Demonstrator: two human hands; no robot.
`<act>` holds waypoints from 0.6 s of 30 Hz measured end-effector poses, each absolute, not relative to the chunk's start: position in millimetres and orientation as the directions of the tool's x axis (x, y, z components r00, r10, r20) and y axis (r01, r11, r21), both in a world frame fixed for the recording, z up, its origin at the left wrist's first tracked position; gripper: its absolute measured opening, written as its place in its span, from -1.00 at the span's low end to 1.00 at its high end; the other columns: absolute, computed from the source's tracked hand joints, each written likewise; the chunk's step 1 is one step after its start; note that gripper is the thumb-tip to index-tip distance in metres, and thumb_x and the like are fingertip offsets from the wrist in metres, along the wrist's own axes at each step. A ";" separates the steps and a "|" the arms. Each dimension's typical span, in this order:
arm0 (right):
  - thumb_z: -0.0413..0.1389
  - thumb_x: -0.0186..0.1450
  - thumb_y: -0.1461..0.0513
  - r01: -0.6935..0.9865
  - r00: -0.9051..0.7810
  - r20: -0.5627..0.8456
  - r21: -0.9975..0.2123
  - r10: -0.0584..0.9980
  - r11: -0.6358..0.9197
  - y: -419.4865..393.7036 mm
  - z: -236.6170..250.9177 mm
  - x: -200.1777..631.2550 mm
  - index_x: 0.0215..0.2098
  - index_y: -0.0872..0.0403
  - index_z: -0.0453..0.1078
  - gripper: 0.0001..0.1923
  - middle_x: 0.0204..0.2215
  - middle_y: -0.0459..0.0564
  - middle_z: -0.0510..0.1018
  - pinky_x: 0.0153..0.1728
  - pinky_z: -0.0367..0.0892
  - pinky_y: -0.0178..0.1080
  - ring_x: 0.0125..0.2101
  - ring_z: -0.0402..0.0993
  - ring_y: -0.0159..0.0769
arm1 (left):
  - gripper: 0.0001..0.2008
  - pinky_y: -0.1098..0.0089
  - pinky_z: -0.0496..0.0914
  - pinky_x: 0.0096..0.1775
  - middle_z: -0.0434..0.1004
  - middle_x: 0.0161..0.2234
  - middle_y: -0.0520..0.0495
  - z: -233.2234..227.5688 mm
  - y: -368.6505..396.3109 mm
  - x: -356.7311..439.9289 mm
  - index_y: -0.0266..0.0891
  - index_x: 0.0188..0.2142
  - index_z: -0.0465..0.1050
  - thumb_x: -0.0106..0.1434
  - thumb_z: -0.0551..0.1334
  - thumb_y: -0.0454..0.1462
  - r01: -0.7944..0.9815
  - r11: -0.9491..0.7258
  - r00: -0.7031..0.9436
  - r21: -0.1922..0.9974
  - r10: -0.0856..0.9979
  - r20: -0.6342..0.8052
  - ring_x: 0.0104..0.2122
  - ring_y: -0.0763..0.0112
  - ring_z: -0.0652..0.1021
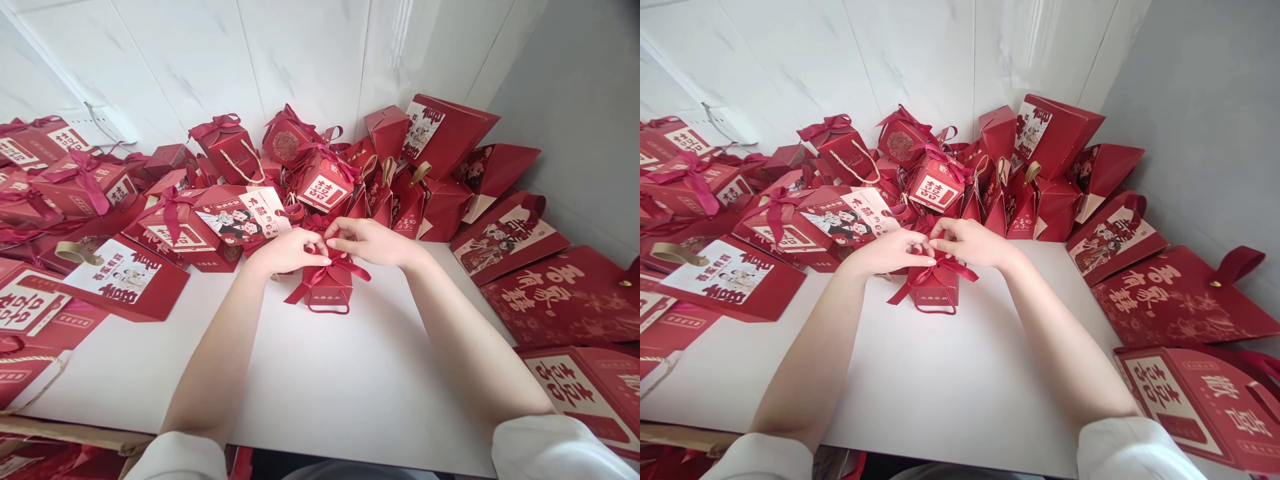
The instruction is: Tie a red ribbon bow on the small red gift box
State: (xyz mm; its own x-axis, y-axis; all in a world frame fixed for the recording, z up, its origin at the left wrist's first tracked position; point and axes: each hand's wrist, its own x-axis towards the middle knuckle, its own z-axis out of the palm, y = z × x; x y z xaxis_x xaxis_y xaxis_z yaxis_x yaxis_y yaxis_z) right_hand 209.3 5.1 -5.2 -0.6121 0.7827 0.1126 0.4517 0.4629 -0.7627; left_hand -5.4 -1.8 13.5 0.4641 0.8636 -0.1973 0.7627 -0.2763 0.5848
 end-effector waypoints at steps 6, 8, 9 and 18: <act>-0.01 0.43 0.08 0.448 -0.629 0.201 -0.696 0.751 0.561 5.7 -8.7 206.2 -0.18 0.02 0.38 -0.78 -0.54 -0.20 0.39 -0.44 0.17 -0.34 -0.53 0.25 -0.40 | -0.75 0.40 0.08 -0.56 0.25 -0.62 0.08 17.0 -5.6 1.1 -0.19 -0.33 0.60 0.12 0.29 -0.08 0.775 -0.264 0.464 0.574 0.854 -0.234 -0.65 0.53 0.17; -0.04 0.45 0.07 0.458 -0.628 0.217 -0.673 0.747 0.580 5.2 -8.7 205.3 -0.16 0.02 0.35 -0.76 -0.56 -0.21 0.38 -0.43 0.16 -0.33 -0.54 0.25 -0.39 | -0.78 0.40 0.06 -0.58 0.19 -0.64 0.10 18.0 -6.7 2.4 -0.20 -0.34 0.59 0.12 0.29 -0.12 0.770 -0.251 0.475 0.587 0.840 -0.264 -0.67 0.56 0.12; -0.06 0.46 0.07 0.469 -0.626 0.220 -0.660 0.748 0.587 5.1 -8.7 204.8 -0.13 0.02 0.34 -0.76 -0.57 -0.21 0.38 -0.42 0.15 -0.32 -0.55 0.25 -0.38 | -0.79 0.40 0.06 -0.59 0.20 -0.64 0.10 18.1 -6.9 2.8 -0.20 -0.35 0.59 0.11 0.29 -0.12 0.768 -0.243 0.478 0.592 0.833 -0.278 -0.68 0.56 0.12; -0.12 0.48 0.05 0.545 -0.601 0.181 -0.620 0.778 0.565 7.7 -15.3 201.7 0.10 -0.02 0.21 -0.68 -0.47 -0.14 0.50 -0.35 0.19 -0.27 -0.48 0.38 -0.27 | -0.84 0.40 0.10 -0.58 0.35 -0.62 0.08 18.3 -7.6 4.6 -0.19 -0.39 0.60 0.08 0.28 -0.19 0.763 -0.288 0.515 0.579 0.812 -0.274 -0.68 0.55 0.19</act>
State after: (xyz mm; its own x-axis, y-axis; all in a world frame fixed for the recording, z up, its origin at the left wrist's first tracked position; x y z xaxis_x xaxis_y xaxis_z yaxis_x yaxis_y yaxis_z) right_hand 201.7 7.7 -15.3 -0.6012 0.7784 0.1807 0.5447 0.5646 -0.6201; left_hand 4.6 -7.6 18.3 0.5150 0.8120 -0.2745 0.7628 -0.2881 0.5790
